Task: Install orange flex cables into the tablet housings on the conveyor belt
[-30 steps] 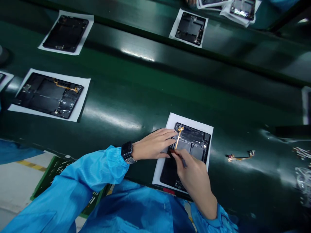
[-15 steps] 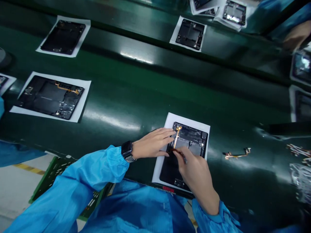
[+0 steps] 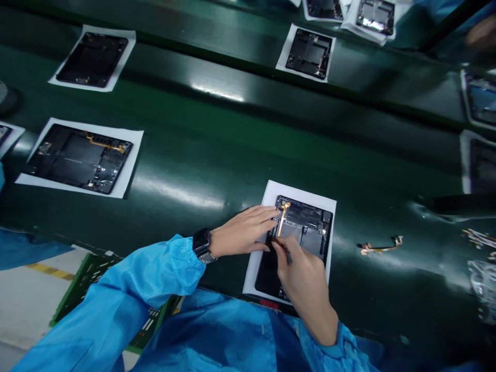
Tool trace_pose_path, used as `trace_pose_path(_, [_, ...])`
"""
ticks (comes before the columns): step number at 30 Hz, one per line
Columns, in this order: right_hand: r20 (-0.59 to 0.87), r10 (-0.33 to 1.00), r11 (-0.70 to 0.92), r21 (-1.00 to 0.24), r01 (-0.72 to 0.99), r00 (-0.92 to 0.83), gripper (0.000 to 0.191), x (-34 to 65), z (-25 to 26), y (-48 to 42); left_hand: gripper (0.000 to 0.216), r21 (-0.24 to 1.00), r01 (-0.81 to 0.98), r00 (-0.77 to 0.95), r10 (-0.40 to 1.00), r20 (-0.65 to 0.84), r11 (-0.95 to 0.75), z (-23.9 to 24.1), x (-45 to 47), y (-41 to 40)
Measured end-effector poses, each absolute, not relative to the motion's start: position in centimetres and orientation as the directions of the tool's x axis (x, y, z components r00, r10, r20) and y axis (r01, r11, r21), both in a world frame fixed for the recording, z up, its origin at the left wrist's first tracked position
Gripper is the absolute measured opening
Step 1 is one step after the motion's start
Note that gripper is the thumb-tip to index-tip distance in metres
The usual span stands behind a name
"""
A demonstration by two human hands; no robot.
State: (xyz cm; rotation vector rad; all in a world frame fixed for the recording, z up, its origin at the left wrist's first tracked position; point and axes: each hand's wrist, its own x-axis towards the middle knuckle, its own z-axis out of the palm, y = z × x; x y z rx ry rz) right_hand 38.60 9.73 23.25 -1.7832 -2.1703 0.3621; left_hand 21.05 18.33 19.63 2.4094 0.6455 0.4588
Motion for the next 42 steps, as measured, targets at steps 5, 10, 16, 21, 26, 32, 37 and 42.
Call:
trace_pose_path(5, [0.085, 0.982, 0.186, -0.360, 0.914, -0.166, 0.020, 38.0, 22.8, 9.7, 0.066, 0.646, 0.321, 0.820, 0.545, 0.177, -0.693, 19.7, 20.8, 18.4])
trace_pose_path(10, [0.118, 0.983, 0.177, -0.450, 0.875, -0.138, 0.020, 38.4, 22.8, 10.0, 0.053, 0.734, 0.315, 0.796, 0.589, 0.141, -0.602, 20.8, 20.1, 19.3])
trace_pose_path(16, [-0.062, 0.942, -0.090, -0.993, 0.070, 0.330, 0.017, 43.7, 22.5, 9.8, 0.030, 0.622, 0.432, 0.683, 0.687, 0.248, -0.653, 22.5, 22.5, 23.0])
trace_pose_path(21, [-0.200, 0.852, -0.188, -0.979, -0.074, 0.483, 0.028, 49.2, 20.3, 8.1, 0.035, 0.444, 0.593, 0.725, 0.685, 0.067, -0.671, 22.3, 27.5, 27.3])
trace_pose_path(26, [0.259, 0.769, -0.272, -0.695, 0.666, 0.585, 0.047, 53.0, 17.5, 7.0, 0.013, 0.402, 0.629, 0.754, 0.647, -0.111, -0.665, 22.1, 30.2, 29.4])
trace_pose_path(32, [0.445, 0.764, -0.260, -0.451, 0.854, 0.467, 0.058, 53.0, 16.3, 7.7, 0.017, 0.374, 0.629, 0.769, 0.618, -0.166, -0.681, 22.6, 29.7, 29.5])
trace_pose_path(37, [0.459, 0.724, -0.300, -0.463, 0.834, 0.515, 0.055, 52.9, 15.9, 8.3, 0.014, 0.360, 0.624, 0.771, 0.620, -0.141, -0.694, 22.7, 29.1, 29.1])
trace_pose_path(42, [0.457, 0.742, -0.292, -0.437, 0.851, 0.490, 0.050, 52.9, 15.9, 8.5, 0.013, 0.393, 0.587, 0.801, 0.578, -0.155, -0.708, 22.2, 28.7, 29.0])
